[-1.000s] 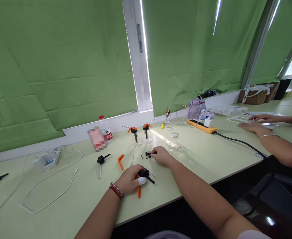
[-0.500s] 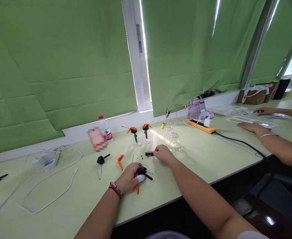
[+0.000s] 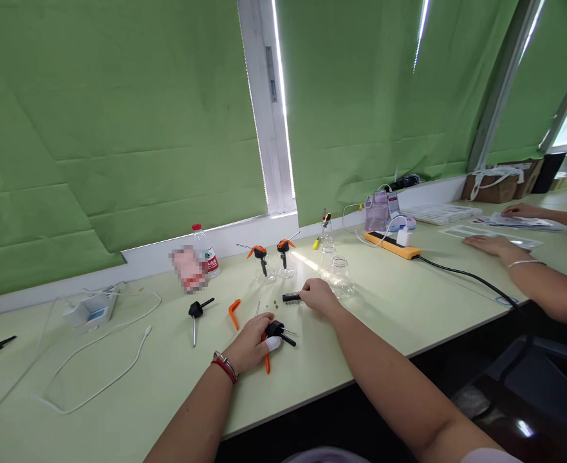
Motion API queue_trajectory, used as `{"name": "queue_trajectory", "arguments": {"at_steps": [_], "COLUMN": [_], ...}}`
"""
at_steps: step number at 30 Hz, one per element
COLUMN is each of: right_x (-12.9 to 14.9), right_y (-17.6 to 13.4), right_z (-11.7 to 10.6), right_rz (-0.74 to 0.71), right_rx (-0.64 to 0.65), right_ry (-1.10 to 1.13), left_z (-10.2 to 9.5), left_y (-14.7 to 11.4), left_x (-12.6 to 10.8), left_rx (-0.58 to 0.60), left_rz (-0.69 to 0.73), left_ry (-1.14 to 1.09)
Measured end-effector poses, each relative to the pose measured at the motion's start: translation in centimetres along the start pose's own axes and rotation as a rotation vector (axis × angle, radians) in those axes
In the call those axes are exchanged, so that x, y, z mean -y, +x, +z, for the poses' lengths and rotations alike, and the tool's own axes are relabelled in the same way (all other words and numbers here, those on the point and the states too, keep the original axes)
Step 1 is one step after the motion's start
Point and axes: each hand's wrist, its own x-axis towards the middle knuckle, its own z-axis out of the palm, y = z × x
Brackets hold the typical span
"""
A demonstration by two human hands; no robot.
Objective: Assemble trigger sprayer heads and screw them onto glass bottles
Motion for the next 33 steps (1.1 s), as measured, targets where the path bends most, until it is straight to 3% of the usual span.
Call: {"name": "queue_trajectory", "arguments": {"at_steps": [8,19,26,29,33], "right_x": [0.1,0.0,0.6,1.1,1.5], "right_y": [-0.7,-0.1,-0.9,-1.7,-2.7], "right_z": [1.4,1.8,1.8,1.8,1.5], "right_rz": [-0.345,-0.370,-0.394,-0.463,-0.468], "right_rx": [0.132,0.074,0.013,0.105,0.370], "right_ry": [-0.038,-0.267,-0.176,-0.016,0.138], "left_z": [0.1,0.5,0.8,0.8,0.6], "left_y": [0.0,0.5,0.5,0.3,0.2], "left_x": [0.3,1.1,1.4,1.5,1.4], "left_rx": [0.001,-0.016,-0.026,-0.030,-0.139], "left_rz": [-0.020,-0.033,-0.076,-0.070,-0.015], "left_ry": [0.000,-0.022,-0.046,-0.095,-0.138]}}
